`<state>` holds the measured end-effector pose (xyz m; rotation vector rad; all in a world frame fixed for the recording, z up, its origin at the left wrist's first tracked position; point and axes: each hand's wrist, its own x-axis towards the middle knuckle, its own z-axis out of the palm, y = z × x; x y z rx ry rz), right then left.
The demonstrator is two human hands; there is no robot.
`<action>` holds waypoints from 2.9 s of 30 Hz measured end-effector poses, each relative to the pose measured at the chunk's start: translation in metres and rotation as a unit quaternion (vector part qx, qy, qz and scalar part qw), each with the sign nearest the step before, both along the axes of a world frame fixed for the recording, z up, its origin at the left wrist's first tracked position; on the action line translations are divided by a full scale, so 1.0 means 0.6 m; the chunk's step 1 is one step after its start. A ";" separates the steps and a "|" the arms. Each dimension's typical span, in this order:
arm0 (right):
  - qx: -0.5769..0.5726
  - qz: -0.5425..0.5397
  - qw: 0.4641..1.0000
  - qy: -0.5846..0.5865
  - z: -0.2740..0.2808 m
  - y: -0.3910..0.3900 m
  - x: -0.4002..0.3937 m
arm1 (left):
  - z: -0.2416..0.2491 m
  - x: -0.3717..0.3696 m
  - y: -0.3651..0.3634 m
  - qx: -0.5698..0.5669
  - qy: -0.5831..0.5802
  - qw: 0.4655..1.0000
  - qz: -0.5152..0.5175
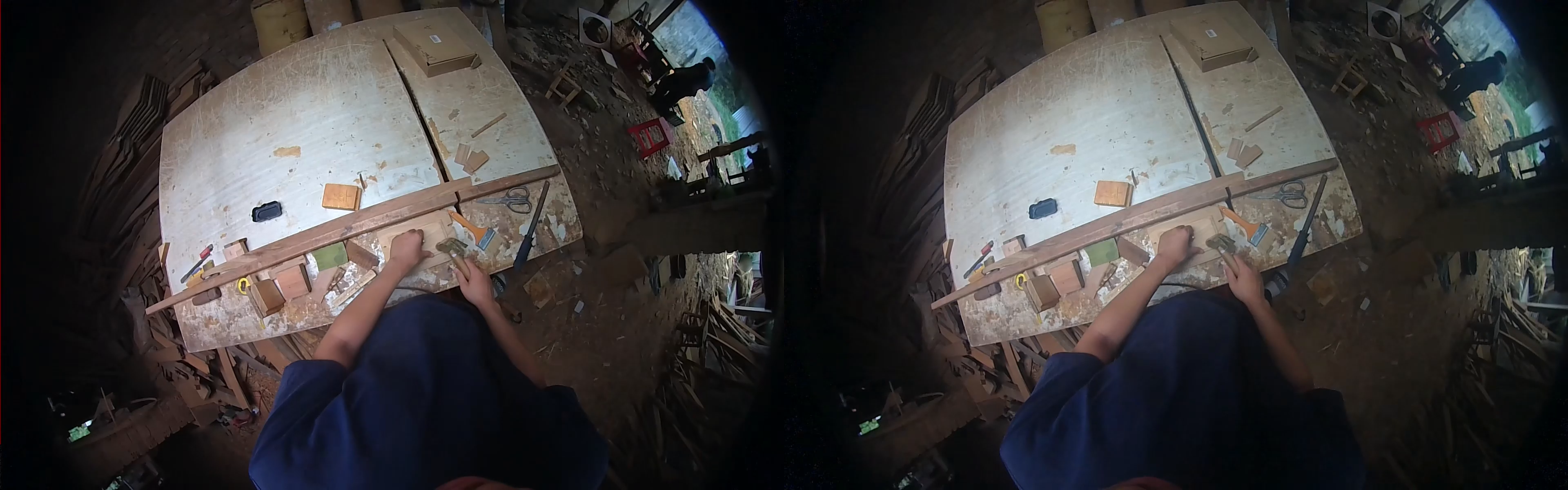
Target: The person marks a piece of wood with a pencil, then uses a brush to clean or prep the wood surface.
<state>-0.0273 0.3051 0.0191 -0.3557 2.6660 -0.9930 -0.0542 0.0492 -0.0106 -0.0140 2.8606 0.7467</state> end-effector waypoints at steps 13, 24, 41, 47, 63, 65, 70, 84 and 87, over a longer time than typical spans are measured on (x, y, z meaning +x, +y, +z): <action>-0.011 -0.010 1.000 -0.009 -0.012 -0.002 0.001 | 0.022 -0.053 -0.008 -0.054 -0.158 0.983 -0.074; -0.011 -0.019 0.999 -0.045 -0.004 -0.004 -0.003 | 0.005 -0.040 -0.014 -0.016 -0.121 0.991 -0.061; -0.047 -0.018 0.999 -0.003 -0.041 0.001 -0.005 | -0.025 -0.013 0.000 -0.017 0.034 0.999 -0.033; -0.011 -0.023 1.000 0.000 -0.031 -0.002 0.000 | -0.013 -0.012 -0.006 0.016 0.026 0.999 -0.025; -0.041 -0.018 0.998 -0.034 -0.037 0.002 -0.007 | 0.029 0.152 -0.157 0.131 0.053 0.964 0.224; -0.048 -0.020 0.998 -0.031 -0.040 0.004 -0.007 | 0.034 0.202 -0.201 0.082 0.047 0.966 0.242; -0.047 -0.019 0.998 -0.032 -0.042 0.002 -0.008 | 0.045 0.291 -0.273 -0.002 -0.054 0.912 0.406; -0.015 -0.017 0.997 -0.068 -0.025 -0.001 -0.012 | 0.020 0.339 -0.228 -0.022 -0.104 0.862 0.495; -0.031 -0.020 0.998 -0.051 -0.024 -0.004 -0.009 | 0.013 0.339 -0.228 -0.014 -0.127 0.874 0.469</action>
